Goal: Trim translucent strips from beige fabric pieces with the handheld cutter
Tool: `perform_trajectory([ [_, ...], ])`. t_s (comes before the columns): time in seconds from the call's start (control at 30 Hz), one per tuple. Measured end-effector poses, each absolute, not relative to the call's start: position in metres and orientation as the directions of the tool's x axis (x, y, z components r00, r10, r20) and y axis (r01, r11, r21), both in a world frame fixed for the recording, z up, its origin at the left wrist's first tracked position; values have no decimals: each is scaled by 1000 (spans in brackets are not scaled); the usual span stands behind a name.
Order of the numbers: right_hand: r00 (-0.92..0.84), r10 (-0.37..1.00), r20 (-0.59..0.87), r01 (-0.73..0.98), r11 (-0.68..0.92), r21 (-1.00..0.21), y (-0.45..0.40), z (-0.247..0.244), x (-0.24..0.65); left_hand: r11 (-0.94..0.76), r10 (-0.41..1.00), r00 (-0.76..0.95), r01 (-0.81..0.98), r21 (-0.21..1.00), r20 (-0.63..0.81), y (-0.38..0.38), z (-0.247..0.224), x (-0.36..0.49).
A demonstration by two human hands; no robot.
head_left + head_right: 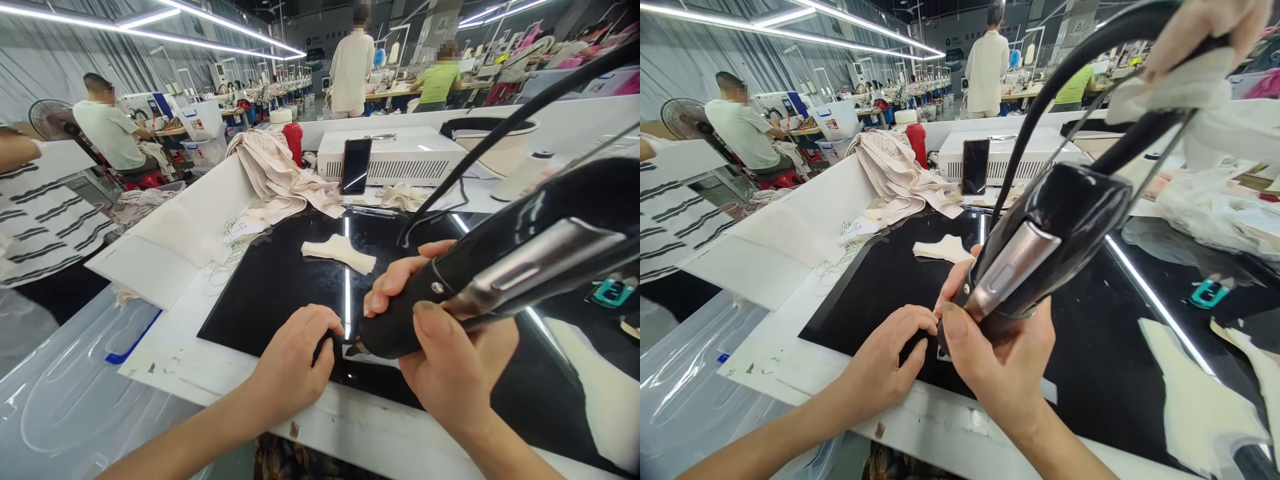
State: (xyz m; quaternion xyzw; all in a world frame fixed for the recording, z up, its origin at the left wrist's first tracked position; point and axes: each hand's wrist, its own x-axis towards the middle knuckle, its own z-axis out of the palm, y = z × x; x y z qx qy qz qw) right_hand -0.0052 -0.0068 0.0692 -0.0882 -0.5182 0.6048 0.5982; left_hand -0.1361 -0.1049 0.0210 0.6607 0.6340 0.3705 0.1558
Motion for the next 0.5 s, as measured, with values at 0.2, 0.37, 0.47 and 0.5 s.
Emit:
perform_trajectory([
  [0.2, -287, 830, 478, -600, 233, -765, -11, 68, -5, -139, 960, -66, 729, 670, 271, -105, 22, -135],
  [0.37, -277, 824, 494, -574, 271, -773, -3, 70, -1, -220, 953, 48, 787, 576, 298, -107, 18, -140],
  [0.47, -210, 837, 505, -544, 329, -772, 7, 75, 8, -305, 935, 155, 809, 502, 318, -109, 18, -143],
  [0.5, -190, 845, 501, -536, 338, -773, 10, 77, 11, -329, 931, 189, 808, 489, 313, -109, 19, -144],
])
